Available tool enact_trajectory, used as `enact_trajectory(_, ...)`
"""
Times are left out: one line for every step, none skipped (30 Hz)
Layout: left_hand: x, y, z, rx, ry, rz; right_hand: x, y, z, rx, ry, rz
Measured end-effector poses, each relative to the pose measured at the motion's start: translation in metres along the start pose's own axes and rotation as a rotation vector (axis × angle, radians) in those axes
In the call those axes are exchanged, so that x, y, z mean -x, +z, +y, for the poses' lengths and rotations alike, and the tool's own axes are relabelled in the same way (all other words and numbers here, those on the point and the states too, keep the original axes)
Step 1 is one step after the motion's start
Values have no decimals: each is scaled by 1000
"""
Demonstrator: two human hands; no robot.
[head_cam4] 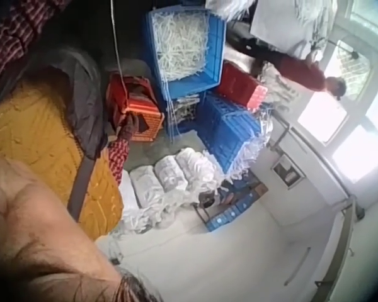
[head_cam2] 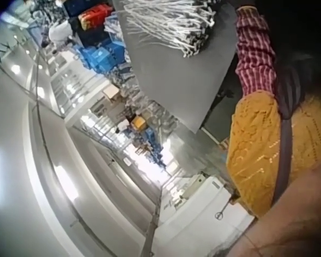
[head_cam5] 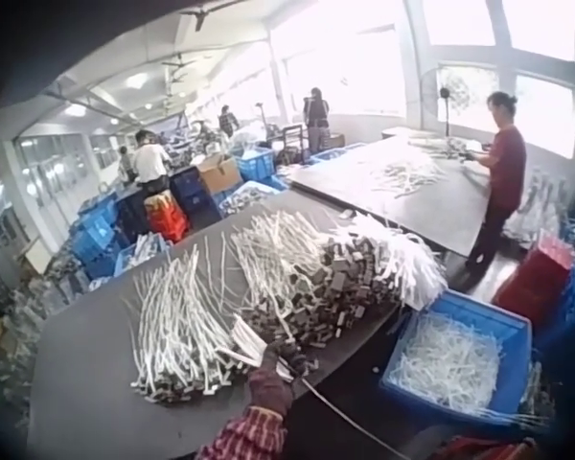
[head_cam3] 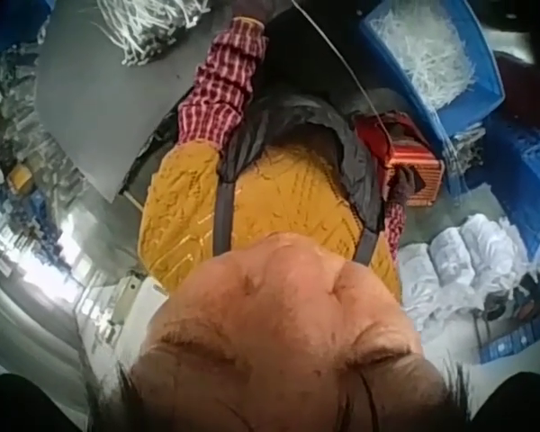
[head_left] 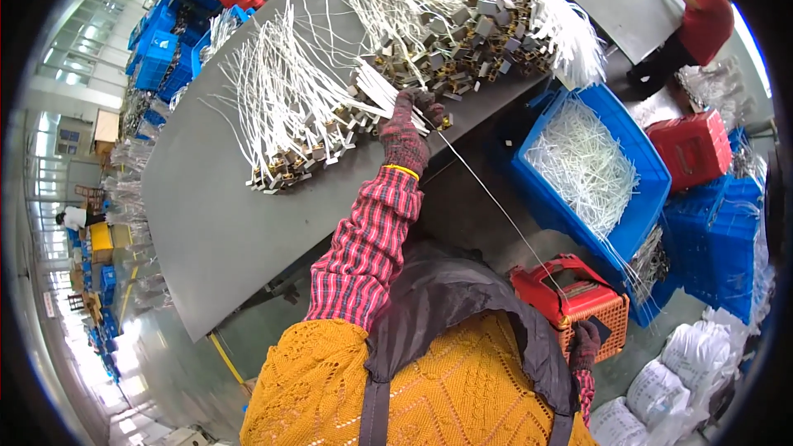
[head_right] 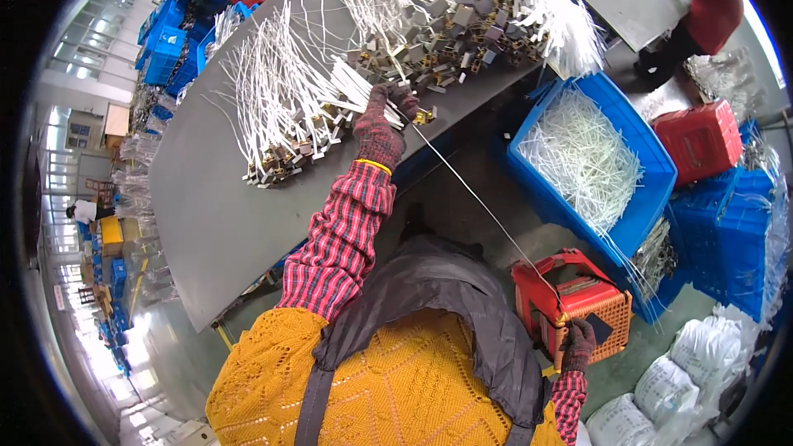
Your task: The person sorts, bundles, and organizes electrical wires and connectors by hand, placing them into bins on a table.
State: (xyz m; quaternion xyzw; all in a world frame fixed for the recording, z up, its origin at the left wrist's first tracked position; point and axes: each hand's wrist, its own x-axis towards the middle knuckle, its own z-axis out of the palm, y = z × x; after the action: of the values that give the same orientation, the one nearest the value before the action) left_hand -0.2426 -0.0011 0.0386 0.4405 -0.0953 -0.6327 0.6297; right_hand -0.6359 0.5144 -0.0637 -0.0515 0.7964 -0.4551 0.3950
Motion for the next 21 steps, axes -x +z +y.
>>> enact_trajectory(3, -2, 3, 15, -2, -33, -2, 9, -4, 14, 51, -17)
enact_trajectory(6, -5, 4, 40, 15, -11, -4, 21, -9, 92, 72, -30)
enact_trajectory(10, -7, 4, 65, 31, 11, -7, 39, -15, 53, 21, -93)
enact_trajectory(13, -12, 4, 1, 78, 19, -12, 64, -19, 47, -7, -140)
enact_trajectory(16, -17, 5, 1, 79, 28, -16, 90, -26, 48, 23, -162)
enact_trajectory(19, -23, 5, -44, 58, -53, -20, 118, -35, 38, -119, -256)
enact_trajectory(20, -29, 7, -95, 41, -106, -25, 147, -43, 17, -189, -348)
enact_trajectory(17, -34, 10, -184, 49, -50, -30, 171, -51, 38, -199, -328)
enact_trajectory(14, -40, 16, -159, 96, -113, -36, 193, -58, 81, -255, -384)
enact_trajectory(8, -47, 26, -74, 106, -108, -37, 199, -65, 92, -323, -498)
enact_trajectory(-1, -54, 39, 0, 109, -63, -40, 205, -69, 120, -321, -452)
enact_trajectory(-12, -61, 56, 84, 76, -1, -42, 199, -72, 147, -234, -439)
enact_trajectory(-19, -71, 71, 121, 116, -3, -44, 190, -73, 215, -95, -378)
enact_trajectory(-27, -79, 84, 155, 127, 26, -46, 177, -71, 290, -14, -278)
enact_trajectory(-35, -87, 95, 184, 181, 59, -47, 160, -67, 246, -34, -251)
enact_trajectory(-38, -95, 101, 27, 305, 27, -48, 145, -62, 264, 32, -176)
enact_trajectory(-42, -102, 107, 61, 259, 13, -50, 131, -56, 231, -24, -226)
enact_trajectory(-47, -107, 112, 55, 231, 46, -51, 120, -52, 187, -17, -196)
enact_trajectory(-50, -110, 114, -20, 274, 53, -53, 111, -48, 166, 22, -152)
enact_trajectory(-51, -112, 114, -94, 313, 55, -54, 105, -46, 139, -17, -159)
enact_trajectory(-52, -112, 112, -169, 348, 54, -54, 103, -44, 135, -7, -158)
